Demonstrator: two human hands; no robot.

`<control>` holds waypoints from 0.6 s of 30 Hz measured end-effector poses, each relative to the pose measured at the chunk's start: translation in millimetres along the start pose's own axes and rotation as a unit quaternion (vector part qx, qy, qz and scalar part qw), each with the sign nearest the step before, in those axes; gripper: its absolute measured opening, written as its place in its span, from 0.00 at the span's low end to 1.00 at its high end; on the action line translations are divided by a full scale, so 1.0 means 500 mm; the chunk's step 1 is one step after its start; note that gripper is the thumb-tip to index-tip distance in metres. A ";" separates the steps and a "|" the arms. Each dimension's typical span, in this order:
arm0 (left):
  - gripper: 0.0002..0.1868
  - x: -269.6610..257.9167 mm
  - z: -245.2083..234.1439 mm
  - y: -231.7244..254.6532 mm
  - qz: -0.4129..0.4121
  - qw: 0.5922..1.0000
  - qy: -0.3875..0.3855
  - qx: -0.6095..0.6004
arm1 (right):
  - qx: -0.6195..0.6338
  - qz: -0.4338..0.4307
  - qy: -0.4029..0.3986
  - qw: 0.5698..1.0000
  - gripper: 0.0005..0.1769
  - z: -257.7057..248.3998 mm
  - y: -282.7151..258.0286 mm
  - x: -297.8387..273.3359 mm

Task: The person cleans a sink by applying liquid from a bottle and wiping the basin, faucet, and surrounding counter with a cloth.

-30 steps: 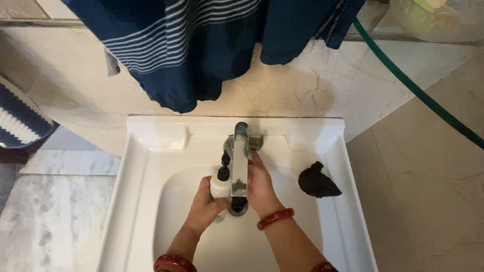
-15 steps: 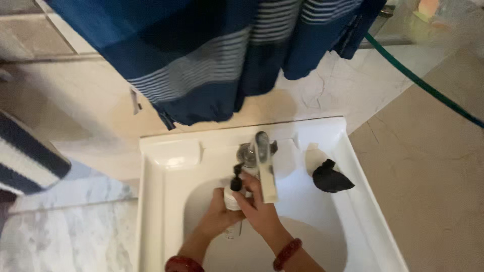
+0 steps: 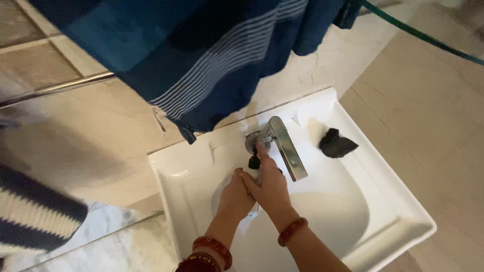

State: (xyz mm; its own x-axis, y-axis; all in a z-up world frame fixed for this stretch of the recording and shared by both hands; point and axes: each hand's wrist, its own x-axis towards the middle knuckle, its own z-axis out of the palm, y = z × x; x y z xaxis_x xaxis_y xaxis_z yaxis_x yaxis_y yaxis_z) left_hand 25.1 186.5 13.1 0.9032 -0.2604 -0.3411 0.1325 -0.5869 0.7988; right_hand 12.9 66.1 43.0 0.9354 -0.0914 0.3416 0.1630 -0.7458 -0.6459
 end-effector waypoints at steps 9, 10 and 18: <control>0.36 0.033 0.015 -0.012 0.063 0.997 0.017 -0.029 | -0.003 0.047 -0.038 0.998 0.44 -0.023 -0.021 0.021; 0.36 0.036 0.019 -0.007 0.058 0.997 0.031 -0.028 | -0.006 0.049 -0.035 0.998 0.44 -0.024 -0.022 0.026; 0.33 0.060 0.028 0.000 0.091 0.992 0.064 -0.066 | 0.015 0.078 -0.054 0.995 0.39 -0.028 -0.012 0.056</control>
State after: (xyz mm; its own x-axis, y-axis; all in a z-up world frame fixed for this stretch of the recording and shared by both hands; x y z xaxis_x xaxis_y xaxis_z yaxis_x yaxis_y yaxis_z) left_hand 46.6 167.8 -4.3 0.9602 -0.2487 -0.1274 0.0079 -0.4315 0.9021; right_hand 33.8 58.8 65.8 0.9780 -0.1323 0.1611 0.0205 -0.7080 -0.7059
